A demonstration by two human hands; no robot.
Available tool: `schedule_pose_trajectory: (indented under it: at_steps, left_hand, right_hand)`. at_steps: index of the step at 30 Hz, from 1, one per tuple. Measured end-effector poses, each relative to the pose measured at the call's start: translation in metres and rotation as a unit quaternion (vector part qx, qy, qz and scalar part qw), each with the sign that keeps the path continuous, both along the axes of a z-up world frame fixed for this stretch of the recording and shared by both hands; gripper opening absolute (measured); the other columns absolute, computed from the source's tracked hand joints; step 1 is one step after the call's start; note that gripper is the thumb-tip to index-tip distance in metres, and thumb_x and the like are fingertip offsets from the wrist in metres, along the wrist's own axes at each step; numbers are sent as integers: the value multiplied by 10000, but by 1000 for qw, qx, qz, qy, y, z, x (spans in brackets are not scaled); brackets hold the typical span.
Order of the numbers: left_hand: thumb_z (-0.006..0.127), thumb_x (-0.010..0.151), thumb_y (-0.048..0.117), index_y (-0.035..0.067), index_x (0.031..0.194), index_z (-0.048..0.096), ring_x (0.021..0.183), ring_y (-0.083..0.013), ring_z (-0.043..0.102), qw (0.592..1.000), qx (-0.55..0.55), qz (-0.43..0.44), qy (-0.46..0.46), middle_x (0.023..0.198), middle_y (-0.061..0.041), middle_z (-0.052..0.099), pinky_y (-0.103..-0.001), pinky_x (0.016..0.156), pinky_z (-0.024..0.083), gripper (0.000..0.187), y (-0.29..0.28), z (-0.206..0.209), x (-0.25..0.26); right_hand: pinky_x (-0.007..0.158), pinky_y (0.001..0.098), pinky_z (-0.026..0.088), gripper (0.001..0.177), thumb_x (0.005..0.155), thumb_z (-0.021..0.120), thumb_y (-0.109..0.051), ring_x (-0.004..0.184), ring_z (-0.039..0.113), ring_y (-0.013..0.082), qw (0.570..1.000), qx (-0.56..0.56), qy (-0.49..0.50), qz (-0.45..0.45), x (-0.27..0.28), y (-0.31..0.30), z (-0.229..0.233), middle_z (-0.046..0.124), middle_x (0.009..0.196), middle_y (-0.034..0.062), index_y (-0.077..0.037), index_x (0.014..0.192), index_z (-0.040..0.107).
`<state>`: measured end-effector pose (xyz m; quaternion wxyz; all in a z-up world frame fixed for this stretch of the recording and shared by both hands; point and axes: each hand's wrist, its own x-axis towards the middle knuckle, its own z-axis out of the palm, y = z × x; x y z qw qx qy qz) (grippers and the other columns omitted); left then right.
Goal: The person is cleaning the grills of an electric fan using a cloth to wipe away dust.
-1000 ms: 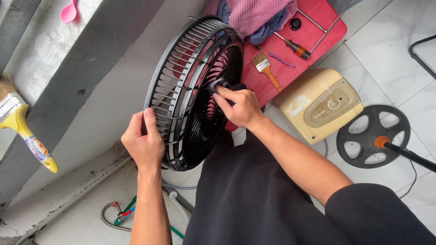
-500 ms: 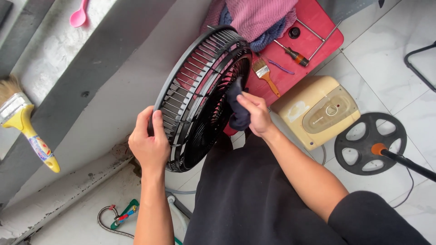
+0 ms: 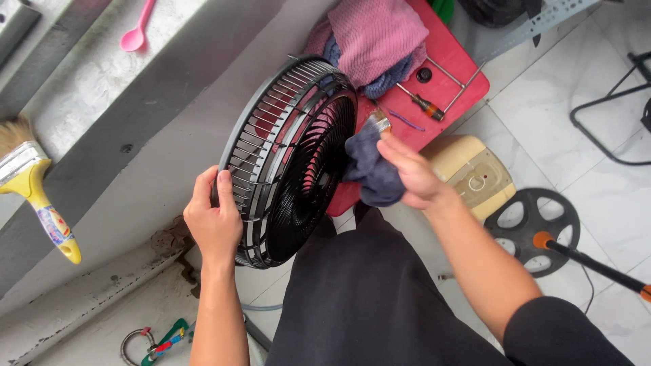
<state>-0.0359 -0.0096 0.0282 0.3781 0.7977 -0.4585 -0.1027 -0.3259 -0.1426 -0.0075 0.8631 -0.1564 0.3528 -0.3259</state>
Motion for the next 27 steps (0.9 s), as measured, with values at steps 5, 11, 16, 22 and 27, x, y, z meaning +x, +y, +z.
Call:
schedule_pose_trajectory:
  at_steps: [5, 11, 16, 22, 27]
  left_hand:
    - [621, 1123, 250, 165, 1119, 718, 700, -363, 668, 1000, -11, 10, -3, 794, -110, 695, -443, 695, 537, 129, 2, 3, 13]
    - [627, 1114, 255, 167, 1088, 725, 667, -309, 657, 999, 1, 21, 26, 760, -83, 700, -414, 688, 538, 134, 9, -12, 21]
    - [605, 1119, 258, 157, 1080, 701, 678, -289, 631, 999, 27, 7, 43, 781, -79, 698, -403, 707, 527, 145, 10, -2, 23]
    - [582, 1047, 225, 134, 963, 678, 694, -307, 619, 994, 108, -10, 31, 732, -86, 648, -430, 739, 503, 156, 7, 3, 33]
    - [501, 998, 302, 176, 1099, 629, 674, -276, 643, 988, 151, 14, 23, 785, -53, 661, -484, 726, 499, 205, -32, 32, -2]
  right_hand:
    - [1209, 547, 315, 716, 1043, 377, -548, 1518, 309, 378, 988, -130, 77, -2, -47, 11, 13, 341, 1635, 188, -84, 1585, 319]
    - [901, 315, 569, 135, 1044, 624, -138, 950, 682, 121, 958, -160, 222, 87, -38, 46, -39, 755, 1016, 78, -35, 1105, 687]
    - [977, 365, 571, 303, 953, 691, -41, 1069, 678, 164, 970, -161, 171, 61, -25, 29, -5, 730, 1174, 96, -66, 1252, 645]
    - [683, 352, 640, 202, 919, 753, -42, 789, 742, 204, 965, -49, 250, 53, -25, 40, -64, 747, 918, 137, 23, 1099, 686]
    - [755, 359, 661, 56, 967, 731, -161, 818, 772, 214, 985, 85, 83, -123, -18, 44, -94, 745, 877, 72, -148, 1003, 690]
